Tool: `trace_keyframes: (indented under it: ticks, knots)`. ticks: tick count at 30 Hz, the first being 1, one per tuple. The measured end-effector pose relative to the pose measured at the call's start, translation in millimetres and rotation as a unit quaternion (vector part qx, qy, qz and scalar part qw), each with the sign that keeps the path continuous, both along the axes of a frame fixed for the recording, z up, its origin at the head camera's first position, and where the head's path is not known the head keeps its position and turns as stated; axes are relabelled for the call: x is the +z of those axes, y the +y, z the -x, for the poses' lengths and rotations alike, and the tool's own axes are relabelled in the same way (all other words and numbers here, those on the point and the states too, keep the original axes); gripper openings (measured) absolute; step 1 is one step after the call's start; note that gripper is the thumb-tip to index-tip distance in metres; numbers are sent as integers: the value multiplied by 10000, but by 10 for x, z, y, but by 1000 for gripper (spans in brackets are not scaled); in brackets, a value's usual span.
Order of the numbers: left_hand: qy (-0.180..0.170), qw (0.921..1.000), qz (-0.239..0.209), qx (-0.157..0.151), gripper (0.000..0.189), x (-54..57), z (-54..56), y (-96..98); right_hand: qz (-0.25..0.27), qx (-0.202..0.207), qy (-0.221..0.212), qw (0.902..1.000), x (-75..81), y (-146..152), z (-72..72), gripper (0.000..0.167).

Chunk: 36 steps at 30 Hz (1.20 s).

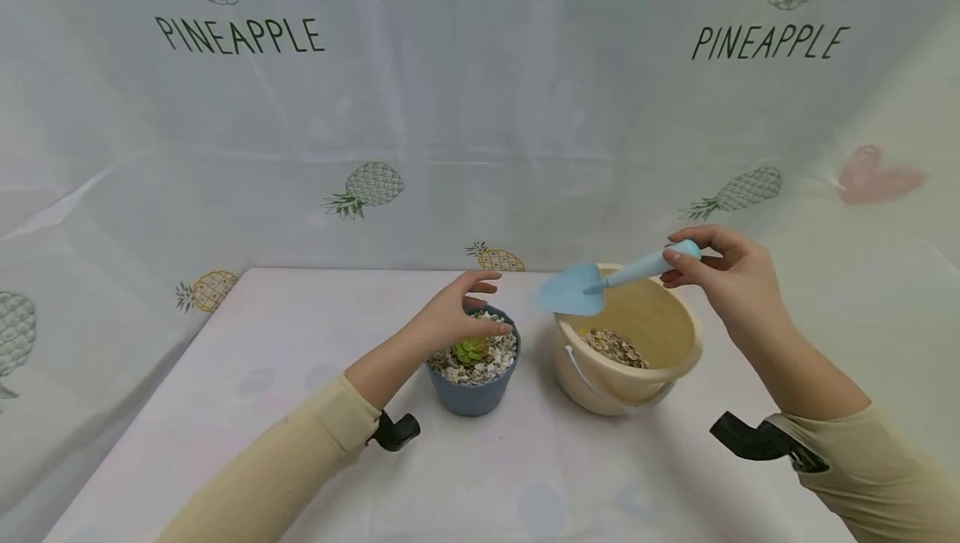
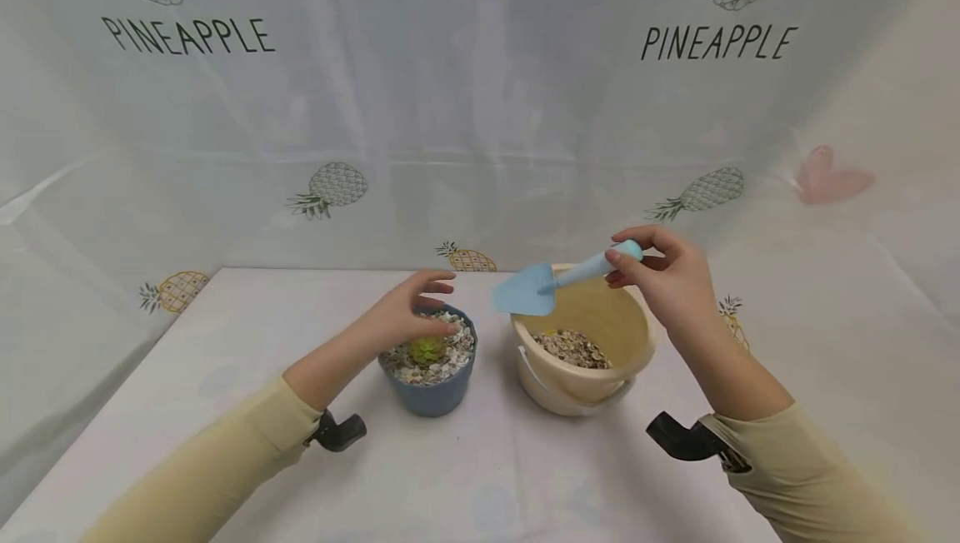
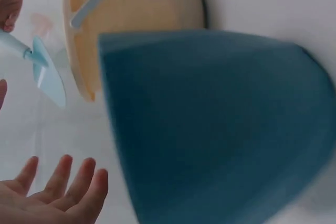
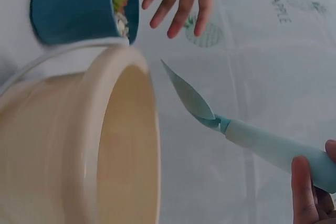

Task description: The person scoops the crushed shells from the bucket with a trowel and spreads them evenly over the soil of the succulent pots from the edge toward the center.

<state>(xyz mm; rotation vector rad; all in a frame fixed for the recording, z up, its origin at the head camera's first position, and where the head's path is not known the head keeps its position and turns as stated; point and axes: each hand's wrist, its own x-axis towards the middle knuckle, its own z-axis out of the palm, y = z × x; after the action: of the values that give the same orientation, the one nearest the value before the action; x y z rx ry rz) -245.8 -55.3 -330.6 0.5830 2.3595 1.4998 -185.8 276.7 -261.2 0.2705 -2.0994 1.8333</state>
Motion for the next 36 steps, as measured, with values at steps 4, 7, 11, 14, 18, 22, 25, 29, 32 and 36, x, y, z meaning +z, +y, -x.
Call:
trace_keyframes:
  ticks: [4, 7, 11, 14, 18, 22, 25, 29, 32, 36]
  knots:
    - [-266, 9993, 60, -260, 78, 50, 81, 252, 61, -195, -49, 9998, 5, 187, -54, 19]
    - [-332, 9980, 227, -482, 75, 82, 158, 410, 77, -283, -88, 9995, 2, 292, -82, 20]
    - [-220, 9940, 674, -837, 70, 122, 276, 574, -57, -441, -260, 9987, -13, 374, -98, 21]
    - [-284, 9892, 986, -1049, 68, 161, 355, 670, -365, -589, -463, 9965, -32, 413, -101, 23]
    - [-523, 9866, 1069, -1116, 63, 219, 433, 780, -1078, -742, -804, 9881, -67, 463, -98, 31]
    - [-732, 9873, 940, -1053, 58, 247, 488, 886, -1879, -771, -1209, 9717, -128, 511, -72, 39]
    - [-965, 9870, 765, -1034, 60, 240, 513, 962, -2282, -761, -1374, 9609, -191, 534, -42, 41]
    - [-1370, 9837, 484, -1055, 65, 200, 535, 1041, -2620, -736, -1490, 9507, -270, 543, -18, 39]
    - [-1662, 9794, 327, -1099, 68, 172, 538, 1064, -2747, -701, -1510, 9470, -322, 547, -14, 36]
    - [-1972, 9731, 136, -1187, 72, 146, 560, 1052, -2992, -718, -1499, 9396, -377, 552, -4, 33]
